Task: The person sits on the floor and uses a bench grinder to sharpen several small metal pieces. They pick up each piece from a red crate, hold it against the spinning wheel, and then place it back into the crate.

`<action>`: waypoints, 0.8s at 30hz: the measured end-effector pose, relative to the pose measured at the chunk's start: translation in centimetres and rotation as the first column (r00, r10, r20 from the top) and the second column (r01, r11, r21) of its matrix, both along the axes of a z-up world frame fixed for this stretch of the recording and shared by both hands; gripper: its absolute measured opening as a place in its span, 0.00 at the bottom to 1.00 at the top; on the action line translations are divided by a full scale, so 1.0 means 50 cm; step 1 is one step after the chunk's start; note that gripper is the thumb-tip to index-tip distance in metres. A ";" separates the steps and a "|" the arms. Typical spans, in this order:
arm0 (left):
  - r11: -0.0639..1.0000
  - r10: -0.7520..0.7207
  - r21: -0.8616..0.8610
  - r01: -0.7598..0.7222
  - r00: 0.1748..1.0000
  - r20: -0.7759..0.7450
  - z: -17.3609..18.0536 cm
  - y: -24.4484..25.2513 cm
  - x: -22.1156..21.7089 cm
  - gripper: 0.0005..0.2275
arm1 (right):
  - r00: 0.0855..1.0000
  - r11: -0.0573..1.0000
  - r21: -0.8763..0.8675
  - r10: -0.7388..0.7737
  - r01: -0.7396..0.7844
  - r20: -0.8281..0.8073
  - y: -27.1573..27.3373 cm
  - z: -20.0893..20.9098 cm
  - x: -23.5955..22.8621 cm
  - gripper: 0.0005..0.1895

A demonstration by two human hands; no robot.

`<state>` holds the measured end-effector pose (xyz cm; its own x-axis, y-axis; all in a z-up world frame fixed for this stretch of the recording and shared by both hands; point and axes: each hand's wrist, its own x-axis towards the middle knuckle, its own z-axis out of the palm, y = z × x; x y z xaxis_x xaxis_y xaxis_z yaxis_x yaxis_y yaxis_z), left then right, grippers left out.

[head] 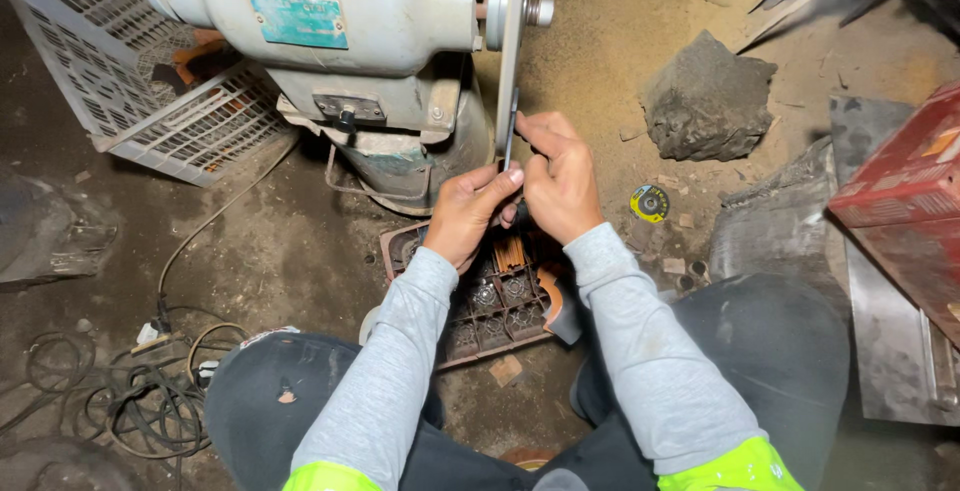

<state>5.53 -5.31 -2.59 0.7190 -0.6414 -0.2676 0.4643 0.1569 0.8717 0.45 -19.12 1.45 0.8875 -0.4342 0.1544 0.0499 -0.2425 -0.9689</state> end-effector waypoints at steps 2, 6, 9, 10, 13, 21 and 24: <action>1.000 -0.009 -0.023 0.009 1.000 -0.012 -0.003 0.007 -0.007 0.13 | 0.998 0.990 0.137 -0.002 0.011 -0.065 0.006 -0.005 -0.006 0.24; 0.999 -0.013 0.052 0.012 1.000 0.028 -0.010 0.030 -0.046 0.17 | 0.994 0.958 -0.275 0.096 -0.076 0.059 -0.007 -0.026 -0.036 0.22; 0.872 -0.064 0.458 -0.170 0.890 0.452 -0.012 0.059 -0.094 0.26 | 0.948 0.952 -0.140 0.239 -0.271 -0.210 -0.051 -0.032 -0.074 0.18; 0.761 -0.147 0.573 -0.304 0.780 0.609 -0.012 0.067 -0.104 0.30 | 0.909 0.947 -0.001 0.309 -0.322 -0.278 -0.067 -0.031 -0.082 0.18; 0.818 -0.077 0.405 -0.408 0.620 0.781 -0.013 0.065 -0.107 0.28 | 0.886 0.931 0.189 0.358 -0.313 -0.294 -0.072 -0.030 -0.092 0.17; 0.999 -0.021 -0.050 0.021 1.000 -0.001 -0.013 0.018 -0.038 0.17 | 0.998 0.930 -0.363 0.064 -0.054 0.017 -0.003 0.009 -0.049 0.19; 0.985 -0.052 -0.171 0.034 0.994 -0.101 -0.023 0.014 -0.015 0.16 | 0.999 0.919 -0.392 -0.022 0.040 0.050 0.013 0.012 -0.026 0.19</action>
<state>4.78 -4.59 -3.75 0.6635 -0.7134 -0.2254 0.5610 0.2751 0.7808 -0.83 -18.49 2.05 0.8632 -0.3577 0.3564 0.0765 -0.6050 -0.7925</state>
